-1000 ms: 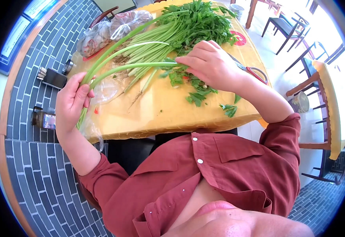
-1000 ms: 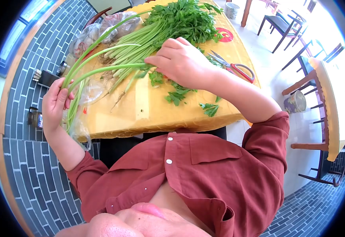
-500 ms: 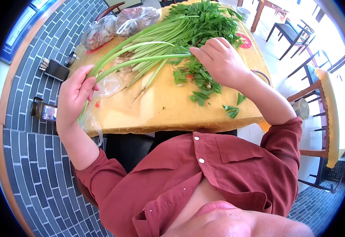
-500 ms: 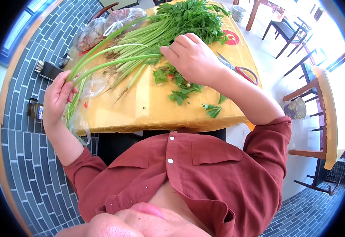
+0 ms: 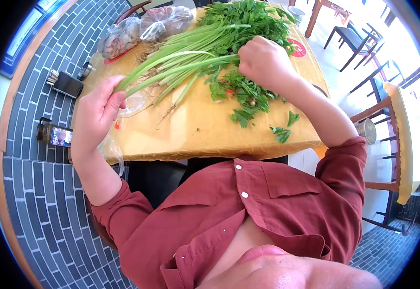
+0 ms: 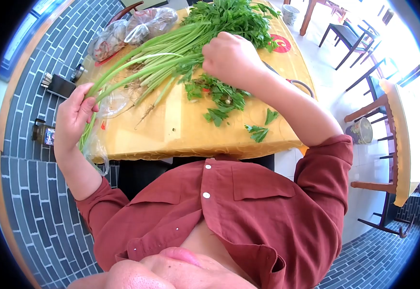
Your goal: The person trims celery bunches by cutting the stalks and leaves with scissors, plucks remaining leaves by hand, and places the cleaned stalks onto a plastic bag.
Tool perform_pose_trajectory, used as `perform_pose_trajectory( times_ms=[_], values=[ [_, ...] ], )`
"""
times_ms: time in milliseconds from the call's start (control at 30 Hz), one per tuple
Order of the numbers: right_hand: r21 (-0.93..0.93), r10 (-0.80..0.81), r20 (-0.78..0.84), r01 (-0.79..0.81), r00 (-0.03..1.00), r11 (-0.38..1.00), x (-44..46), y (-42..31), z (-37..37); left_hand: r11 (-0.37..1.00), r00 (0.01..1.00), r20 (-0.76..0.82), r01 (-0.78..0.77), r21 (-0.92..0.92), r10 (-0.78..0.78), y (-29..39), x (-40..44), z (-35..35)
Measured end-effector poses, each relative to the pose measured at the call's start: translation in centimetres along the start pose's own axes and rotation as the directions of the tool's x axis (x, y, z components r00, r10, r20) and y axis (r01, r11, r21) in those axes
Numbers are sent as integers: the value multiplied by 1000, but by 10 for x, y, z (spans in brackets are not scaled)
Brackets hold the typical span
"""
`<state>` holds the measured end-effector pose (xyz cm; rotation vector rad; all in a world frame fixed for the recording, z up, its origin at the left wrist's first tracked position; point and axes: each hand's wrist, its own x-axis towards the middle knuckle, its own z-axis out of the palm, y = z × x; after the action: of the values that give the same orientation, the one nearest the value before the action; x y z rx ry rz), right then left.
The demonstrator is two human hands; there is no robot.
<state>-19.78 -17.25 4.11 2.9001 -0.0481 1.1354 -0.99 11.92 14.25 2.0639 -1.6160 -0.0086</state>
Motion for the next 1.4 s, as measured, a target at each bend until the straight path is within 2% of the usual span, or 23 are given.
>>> perform_pose_trajectory(
  times_ms=[33, 67, 100, 133, 200, 300, 400, 433, 533, 567, 667, 700, 800, 833, 933, 1100, 1200, 1233, 1300, 1333, 1367, 1400],
  values=[
    [272, 224, -8, -214, 974, 938, 1, 2, 3, 1000, 1000, -7, 8, -13, -8, -1, 1, 1],
    [520, 430, 46, -389, 902, 761, 2, 3, 5, 1000, 1000, -16, 16, -26, -17, -3, 1, 2],
    [634, 656, 344, -682, 672, 366, 8, 5, -6, 999, 999, -24, 26, -40, -27, -5, 1, 2],
    [696, 689, 400, -689, 605, 201, 9, 7, -17, 995, 998, -42, 44, -94, -48, -7, 0, 1],
    [543, 579, 452, -724, 678, 425, 0, 38, -7, 977, 993, -75, 75, -200, -91, -11, 0, -5],
    [315, 287, 392, -421, 874, 850, -17, 42, 7, 967, 993, -74, 72, -246, -93, -16, -3, -11],
    [387, -1, 271, -108, 963, 916, -14, 34, 10, 954, 995, -65, 53, -294, -76, -17, -4, -13],
    [563, 31, 308, -209, 951, 799, -9, 23, 3, 951, 993, -84, 55, -305, -84, -17, -4, -13],
    [728, -114, 355, -198, 928, 657, -5, 29, 11, 940, 987, -123, 61, -335, -108, -18, -7, -16],
    [749, -106, 376, -235, 920, 619, -4, 32, 10, 937, 985, -130, 62, -344, -113, -21, -9, -20],
    [715, 39, 593, -549, 804, 433, -6, 43, 5, 937, 980, -141, 82, -338, -137, -28, -18, -32],
    [736, 55, 518, -477, 854, 481, -9, 45, 4, 939, 979, -142, 92, -331, -146, -30, -22, -35],
    [584, 92, 538, -449, 838, 676, -8, 52, -4, 944, 977, -126, 125, -305, -170, -36, -31, -40],
    [578, 87, 533, -437, 842, 689, -6, 51, -8, 944, 979, -117, 124, -305, -166, -37, -31, -40],
    [455, 62, 335, -219, 940, 863, -5, 53, -8, 946, 979, -111, 135, -294, -174, -36, -37, -41],
    [181, 8, 128, -31, 992, 983, -1, 47, -9, 942, 974, -110, 161, -293, -201, -31, -37, -38],
    [26, -7, 133, 3, 991, 1000, -1, 49, -5, 948, 977, -100, 155, -278, -189, -27, -36, -36],
    [22, -12, 70, 10, 997, 1000, -2, 48, -3, 954, 980, -93, 148, -261, -177, -25, -35, -34],
    [246, 224, 51, -229, 973, 942, -1, 43, -5, 958, 986, -81, 123, -258, -148, -26, -35, -33],
    [351, 340, 61, -339, 939, 873, -2, 42, -6, 957, 986, -83, 119, -263, -145, -27, -35, -31],
    [495, 497, 134, -493, 857, 716, -3, 45, -5, 957, 986, -84, 114, -268, -141, -27, -34, -30],
    [612, 538, 156, -508, 829, 606, -2, 49, -5, 956, 987, -85, 111, -272, -138, -27, -34, -28]
  ],
)
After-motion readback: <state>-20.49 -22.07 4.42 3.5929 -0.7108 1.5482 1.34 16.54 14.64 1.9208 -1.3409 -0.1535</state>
